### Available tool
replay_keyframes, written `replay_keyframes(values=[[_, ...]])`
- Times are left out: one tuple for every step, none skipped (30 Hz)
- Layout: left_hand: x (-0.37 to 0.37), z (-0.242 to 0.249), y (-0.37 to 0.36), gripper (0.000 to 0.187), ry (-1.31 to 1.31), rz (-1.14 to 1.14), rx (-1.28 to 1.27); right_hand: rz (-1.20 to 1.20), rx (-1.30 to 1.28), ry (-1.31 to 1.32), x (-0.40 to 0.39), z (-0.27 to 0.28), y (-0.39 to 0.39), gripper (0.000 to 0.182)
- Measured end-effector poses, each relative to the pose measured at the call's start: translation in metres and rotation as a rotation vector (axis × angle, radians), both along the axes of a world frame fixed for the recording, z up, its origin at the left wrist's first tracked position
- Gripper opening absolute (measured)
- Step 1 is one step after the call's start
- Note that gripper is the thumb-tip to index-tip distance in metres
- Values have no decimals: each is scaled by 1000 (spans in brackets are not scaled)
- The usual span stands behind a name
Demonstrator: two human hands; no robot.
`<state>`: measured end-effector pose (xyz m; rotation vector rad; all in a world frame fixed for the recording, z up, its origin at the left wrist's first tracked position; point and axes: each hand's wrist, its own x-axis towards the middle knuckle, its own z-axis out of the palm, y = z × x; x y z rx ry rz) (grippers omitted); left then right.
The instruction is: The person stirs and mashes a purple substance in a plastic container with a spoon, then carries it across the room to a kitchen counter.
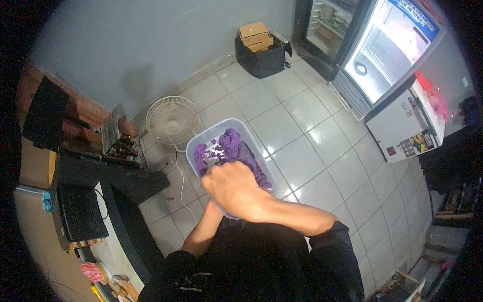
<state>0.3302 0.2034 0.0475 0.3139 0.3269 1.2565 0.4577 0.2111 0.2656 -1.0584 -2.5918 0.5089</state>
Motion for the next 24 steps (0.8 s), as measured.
replay_keyframes(values=[[0, -1, -1, 68, 1, -16, 8, 8, 6, -9, -2, -2, -3, 14], [2, -5, -4, 68, 1, -31, 20, 6, 25, -21, -5, -5, -7, 14], [3, -7, -5, 68, 1, -42, 28, 6, 44, -34, -8, -8, -11, 14], [3, -9, -5, 68, -1, -50, 31, 6, 62, -45, -10, -10, -15, 15], [3, -10, -4, 68, 0, -54, 35, 40, 66, -28, -8, -13, -17, 15], [3, -8, -4, 68, -1, -55, 35, 21, 79, -56, -9, -17, -21, 15], [3, -7, -3, 68, -4, -49, 33, 2, 89, -86, -10, -21, -25, 15], [2, -4, -1, 68, -7, -42, 30, -12, 100, -116, -10, -24, -28, 14], [1, -2, 0, 68, -6, -33, 29, -9, 52, -83, -4, -24, -26, 14], [2, 0, 1, 68, -6, -23, 29, -39, 13, -97, 1, -21, -23, 14], [2, 3, 1, 69, -8, -13, 27, -68, -25, -112, 6, -16, -21, 15], [2, 4, 2, 69, -10, -4, 23, -95, -66, -128, 10, -11, -19, 16], [3, 4, 2, 69, -9, 9, 18, -144, -66, -151, 13, -9, -18, 17], [4, 6, 2, 69, -7, 17, 15, -175, -63, -150, 17, -5, -15, 17], [4, 7, 3, 69, -8, 23, 10, -207, -61, -151, 22, 0, -12, 17], [5, 8, 4, 69, -7, 31, 9, -240, -58, -153, 25, 4, -10, 17], [6, 9, 4, 69, -7, 38, 6, -239, -67, -128, 28, 8, -10, 18], [6, 10, 5, 69, -7, 48, 4, -224, -50, -116, 28, 8, -11, 18], [6, 12, 5, 69, -5, 55, 0, -208, -34, -103, 26, 8, -13, 18], [6, 12, 5, 69, -2, 62, -1, -192, -16, -90, 24, 8, -16, 18], [5, 12, 5, 69, 0, 69, -2, -171, -16, -84, 21, 8, -18, 18], [5, 13, 5, 69, 5, 78, -1, -146, -15, -78, 18, 8, -22, 18], [4, 13, 4, 70, 9, 84, -3, -120, -15, -72, 15, 7, -25, 18], [3, 12, 4, 70, 10, 89, -5, -101, -12, -93, 12, 5, -26, 19]])
